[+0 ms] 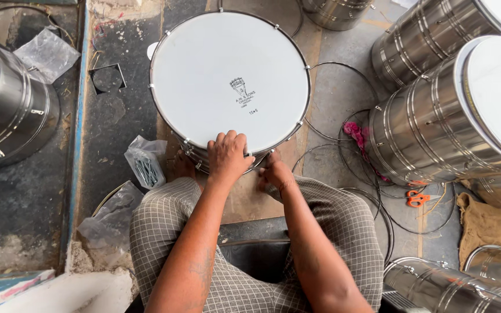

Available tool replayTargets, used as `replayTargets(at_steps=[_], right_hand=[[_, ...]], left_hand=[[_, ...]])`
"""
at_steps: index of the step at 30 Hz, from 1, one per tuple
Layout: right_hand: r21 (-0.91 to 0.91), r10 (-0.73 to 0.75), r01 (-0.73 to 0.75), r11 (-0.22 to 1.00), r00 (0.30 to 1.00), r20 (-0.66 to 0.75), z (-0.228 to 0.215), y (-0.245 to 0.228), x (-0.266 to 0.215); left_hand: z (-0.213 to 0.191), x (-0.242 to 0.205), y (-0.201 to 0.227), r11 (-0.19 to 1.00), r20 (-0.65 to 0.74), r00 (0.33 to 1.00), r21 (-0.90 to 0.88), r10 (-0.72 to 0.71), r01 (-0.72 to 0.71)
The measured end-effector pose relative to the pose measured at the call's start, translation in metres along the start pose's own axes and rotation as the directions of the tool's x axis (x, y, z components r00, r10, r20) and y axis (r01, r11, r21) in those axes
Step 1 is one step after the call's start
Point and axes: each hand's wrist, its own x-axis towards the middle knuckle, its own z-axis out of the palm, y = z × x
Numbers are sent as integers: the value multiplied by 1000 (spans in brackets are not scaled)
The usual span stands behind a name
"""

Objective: The person uses a wrench to tighten the tension rods on a white drum head. They systematically move around the drum, adjusting each rod to secure the head to the metal shell.

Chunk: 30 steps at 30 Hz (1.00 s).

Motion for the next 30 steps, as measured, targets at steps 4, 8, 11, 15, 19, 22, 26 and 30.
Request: replayTargets(at_steps=[4,8,11,15,19,22,26,30], right_hand=[[-424,-181,240,873,968,176,15,22,-31],[506,280,-444,739,886,369,68,1,-57],[592,239,-414,692,905,353,97,-24,-64],[749,82,-224,624,972,222,120,-42,-60],[630,-380,385,675,913,-151,141,-47,-44],[672,-270,318,668,946,-178,146,-38,-43],[332,-28,-59,941,968,249,83,0,-21],[548,-292,48,835,884,366,8,6,29]], left_hand=[[2,2,0,1000,7,1000,5,-7,7],[2,2,2,999,51,998,30,-33,32],[1,4,2,999,56,998,33,-40,39],[4,2,1,999,26,999,37,-21,20],[6,1,0,1000,13,1000,27,-9,8],[5,3,1,999,29,999,42,-30,29],[2,2,2,999,40,998,27,-44,43],[4,-2,3,1000,-10,1000,30,-7,7]])
